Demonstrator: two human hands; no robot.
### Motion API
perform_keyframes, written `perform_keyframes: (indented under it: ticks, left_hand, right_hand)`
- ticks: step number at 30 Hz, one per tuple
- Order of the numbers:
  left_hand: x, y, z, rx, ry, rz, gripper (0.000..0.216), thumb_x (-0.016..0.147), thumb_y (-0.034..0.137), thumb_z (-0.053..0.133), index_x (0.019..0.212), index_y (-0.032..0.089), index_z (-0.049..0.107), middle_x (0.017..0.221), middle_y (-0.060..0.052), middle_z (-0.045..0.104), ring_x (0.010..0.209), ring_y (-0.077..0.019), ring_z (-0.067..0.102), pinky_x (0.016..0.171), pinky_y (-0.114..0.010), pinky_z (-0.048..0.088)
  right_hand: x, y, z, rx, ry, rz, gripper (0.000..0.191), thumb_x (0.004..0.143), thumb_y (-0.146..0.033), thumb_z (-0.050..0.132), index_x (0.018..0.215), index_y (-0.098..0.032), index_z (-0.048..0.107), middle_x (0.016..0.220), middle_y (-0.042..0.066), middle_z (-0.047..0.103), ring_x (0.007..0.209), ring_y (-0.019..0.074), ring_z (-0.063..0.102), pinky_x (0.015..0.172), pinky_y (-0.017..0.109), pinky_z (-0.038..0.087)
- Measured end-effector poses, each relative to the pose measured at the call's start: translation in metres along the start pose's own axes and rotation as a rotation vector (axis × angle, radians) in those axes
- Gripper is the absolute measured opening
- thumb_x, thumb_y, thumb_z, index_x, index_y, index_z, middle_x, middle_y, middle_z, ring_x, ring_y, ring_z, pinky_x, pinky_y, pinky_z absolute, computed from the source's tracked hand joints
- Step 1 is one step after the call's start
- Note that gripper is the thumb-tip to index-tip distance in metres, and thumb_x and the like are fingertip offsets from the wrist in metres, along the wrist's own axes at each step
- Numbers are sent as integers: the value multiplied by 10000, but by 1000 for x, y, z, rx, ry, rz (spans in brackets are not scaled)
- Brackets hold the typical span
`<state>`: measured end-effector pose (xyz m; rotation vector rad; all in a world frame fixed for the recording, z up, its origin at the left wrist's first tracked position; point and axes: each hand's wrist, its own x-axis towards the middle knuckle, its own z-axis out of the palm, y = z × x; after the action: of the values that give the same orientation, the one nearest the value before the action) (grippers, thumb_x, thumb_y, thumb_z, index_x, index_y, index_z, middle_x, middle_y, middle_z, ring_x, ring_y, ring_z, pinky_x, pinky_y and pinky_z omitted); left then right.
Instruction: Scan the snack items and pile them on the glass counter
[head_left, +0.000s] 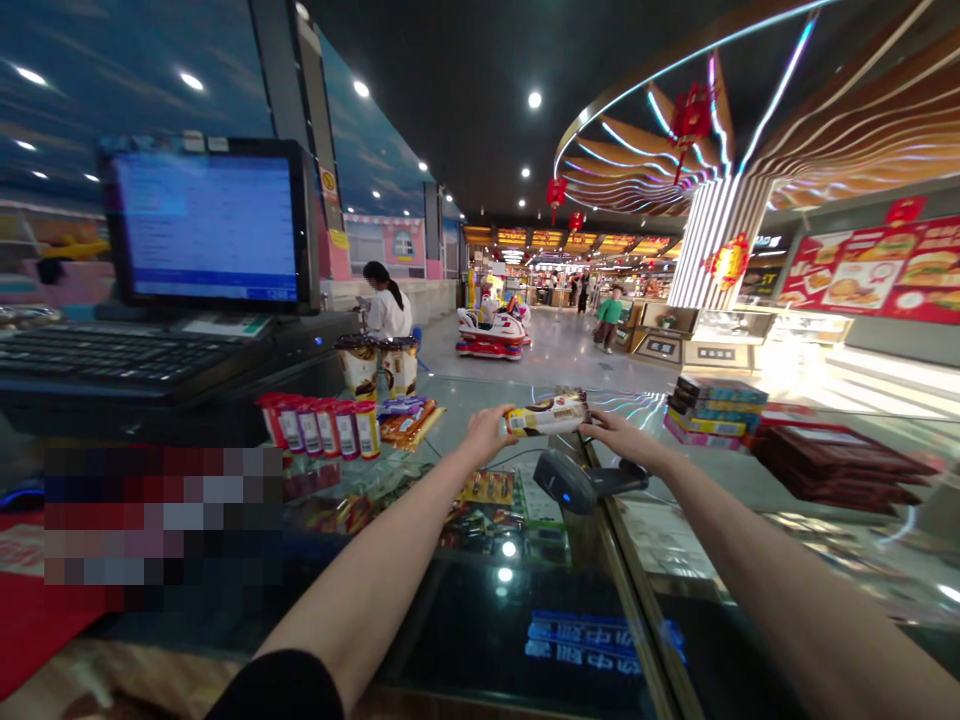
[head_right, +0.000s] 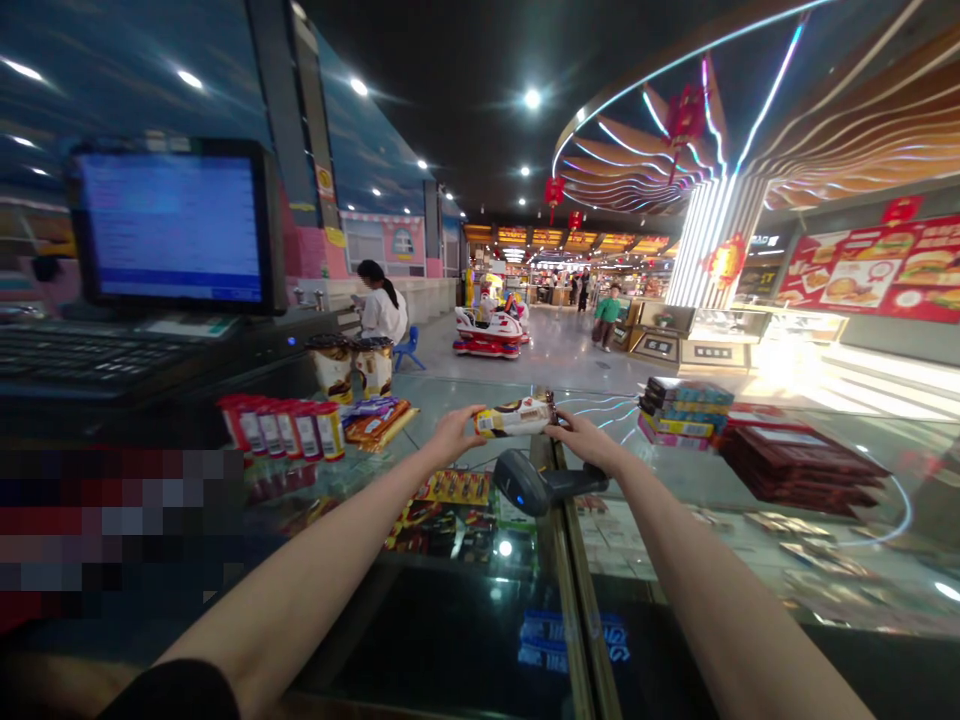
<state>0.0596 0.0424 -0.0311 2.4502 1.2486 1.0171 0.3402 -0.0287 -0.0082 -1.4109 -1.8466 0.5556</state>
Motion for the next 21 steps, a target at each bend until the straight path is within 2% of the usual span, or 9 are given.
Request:
perform_keyframes:
  ticks: [8, 11, 16, 21]
  left_hand:
    - [-9, 0, -16, -258, 66, 84, 553, 694, 167, 779, 1220, 175, 608, 1143, -90, 631, 974, -192, 676, 929, -383, 548]
    - [-9, 3, -20, -221, 63, 94, 539, 699, 185, 779, 1213, 187, 619, 1100, -71, 629, 907, -173, 669, 886, -372, 566]
    - [-10, 7, -23, -172, 38, 131, 542, 709, 173, 766, 1229, 194, 614, 1103, -68, 629, 905, -169, 657, 869, -355, 566]
    - [-11, 8, -21, -145, 60, 165, 538, 721, 177, 755, 1239, 202, 609, 1118, -69, 626, 913, -172, 652, 862, -348, 562]
  right_hand:
    - [2, -3, 8, -210, 70, 24, 299, 902, -411, 547, 1066, -229, 719, 981, 61, 759, 978, 272, 667, 895, 399, 495]
    - [0, -5, 9, -251, 86, 57, 257, 877, -391, 582, 1025, -252, 738, 941, 41, 763, 941, 267, 676, 857, 382, 494]
    - [-4, -6, 9, -305, 107, 86, 215, 826, -365, 639, 981, -280, 760, 912, 13, 771, 908, 259, 690, 829, 365, 498]
    - [-5, -7, 6, -293, 139, 61, 263, 816, -337, 644, 1048, -291, 758, 918, 12, 783, 927, 261, 703, 829, 358, 520]
